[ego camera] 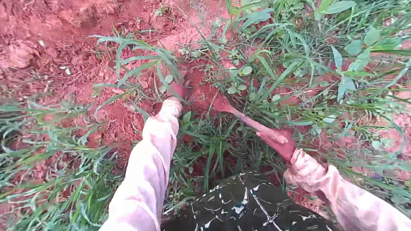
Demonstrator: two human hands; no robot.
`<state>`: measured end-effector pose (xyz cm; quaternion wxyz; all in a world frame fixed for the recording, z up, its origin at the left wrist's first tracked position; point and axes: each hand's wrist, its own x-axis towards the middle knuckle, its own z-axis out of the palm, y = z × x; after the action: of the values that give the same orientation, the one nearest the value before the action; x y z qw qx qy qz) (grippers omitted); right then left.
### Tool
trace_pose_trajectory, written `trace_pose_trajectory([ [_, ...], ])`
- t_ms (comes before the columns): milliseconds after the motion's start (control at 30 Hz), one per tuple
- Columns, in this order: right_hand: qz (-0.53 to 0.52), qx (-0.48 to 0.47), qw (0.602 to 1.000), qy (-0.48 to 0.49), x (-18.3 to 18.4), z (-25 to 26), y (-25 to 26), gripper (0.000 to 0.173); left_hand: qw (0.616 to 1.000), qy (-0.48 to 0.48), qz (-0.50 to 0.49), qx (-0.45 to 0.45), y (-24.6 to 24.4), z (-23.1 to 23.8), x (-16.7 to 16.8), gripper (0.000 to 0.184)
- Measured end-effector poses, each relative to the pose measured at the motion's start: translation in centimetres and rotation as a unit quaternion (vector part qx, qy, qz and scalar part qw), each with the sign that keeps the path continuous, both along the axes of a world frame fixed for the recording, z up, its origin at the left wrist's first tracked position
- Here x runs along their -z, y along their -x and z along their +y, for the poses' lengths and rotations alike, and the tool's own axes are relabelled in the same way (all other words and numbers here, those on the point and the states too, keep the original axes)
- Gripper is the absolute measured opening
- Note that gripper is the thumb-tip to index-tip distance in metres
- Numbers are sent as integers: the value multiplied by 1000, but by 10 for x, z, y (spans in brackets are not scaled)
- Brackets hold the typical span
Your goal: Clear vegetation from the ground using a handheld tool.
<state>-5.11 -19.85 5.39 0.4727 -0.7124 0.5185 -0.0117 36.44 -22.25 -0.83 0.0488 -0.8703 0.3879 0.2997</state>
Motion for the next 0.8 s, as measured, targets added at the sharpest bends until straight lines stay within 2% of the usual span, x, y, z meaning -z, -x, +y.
trace_pose_trajectory([
  [67,32,9,999,30,10,37,40,52,998,12,6,-55,-7,20,-16,43],
  [133,103,3,995,7,13,67,75,54,991,71,15,-109,-1,43,-31,42],
  [167,134,-8,991,-3,16,80,94,55,989,98,14,-106,10,54,-39,44],
  [267,194,-29,980,-30,23,106,139,58,983,175,55,3,59,82,-57,35],
  [333,235,-12,969,-80,22,112,150,60,960,236,127,80,95,89,-52,23],
  [400,207,15,978,-11,39,126,166,56,952,199,198,123,128,85,-36,19],
  [500,181,21,982,49,45,149,176,64,947,28,284,148,172,89,-6,37],
  [600,157,36,983,89,48,159,181,65,926,-141,287,201,202,108,10,40],
  [667,141,7,982,125,44,157,174,65,914,-225,260,215,208,135,19,41],
  [733,121,-34,984,125,32,151,159,66,925,-222,248,184,202,173,32,44],
  [800,86,-64,988,113,28,143,140,67,953,-102,269,96,193,207,42,42],
])
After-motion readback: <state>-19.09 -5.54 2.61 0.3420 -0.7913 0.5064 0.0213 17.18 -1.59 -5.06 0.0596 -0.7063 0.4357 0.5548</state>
